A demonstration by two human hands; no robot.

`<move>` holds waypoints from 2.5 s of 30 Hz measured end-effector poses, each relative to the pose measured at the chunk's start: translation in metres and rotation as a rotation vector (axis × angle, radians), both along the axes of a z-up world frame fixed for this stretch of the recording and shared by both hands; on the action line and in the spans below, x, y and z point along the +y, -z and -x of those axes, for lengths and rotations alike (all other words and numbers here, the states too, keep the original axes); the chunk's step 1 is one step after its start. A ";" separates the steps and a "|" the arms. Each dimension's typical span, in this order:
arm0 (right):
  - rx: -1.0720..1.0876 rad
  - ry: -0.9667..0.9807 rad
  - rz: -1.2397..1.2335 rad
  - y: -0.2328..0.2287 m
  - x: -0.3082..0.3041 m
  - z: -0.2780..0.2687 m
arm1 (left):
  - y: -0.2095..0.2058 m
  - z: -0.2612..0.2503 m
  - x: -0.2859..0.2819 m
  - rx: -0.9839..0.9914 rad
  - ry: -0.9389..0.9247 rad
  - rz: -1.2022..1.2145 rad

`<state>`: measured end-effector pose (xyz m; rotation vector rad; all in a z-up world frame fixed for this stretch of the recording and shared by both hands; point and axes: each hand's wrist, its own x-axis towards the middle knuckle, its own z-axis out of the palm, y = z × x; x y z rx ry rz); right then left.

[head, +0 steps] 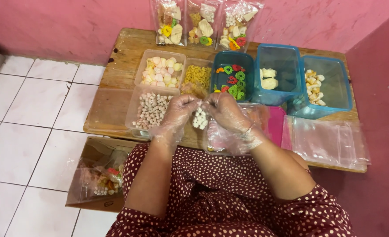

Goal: Packaging various snack items into small plastic bags by hand

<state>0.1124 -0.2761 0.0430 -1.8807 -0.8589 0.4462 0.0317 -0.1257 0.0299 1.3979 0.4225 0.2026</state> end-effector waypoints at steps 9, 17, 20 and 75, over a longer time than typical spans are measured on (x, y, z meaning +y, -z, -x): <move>-0.016 0.000 -0.130 0.000 0.000 -0.005 | 0.015 -0.017 0.013 -0.067 -0.120 0.059; -0.160 0.011 -0.176 0.005 0.002 -0.006 | 0.025 -0.018 0.005 -0.105 -0.086 0.097; -0.091 0.019 -0.209 0.008 0.004 -0.007 | 0.003 -0.010 0.000 -0.129 -0.112 0.068; -0.394 0.411 0.324 0.063 -0.016 -0.114 | 0.020 -0.028 0.069 -0.186 -0.476 0.330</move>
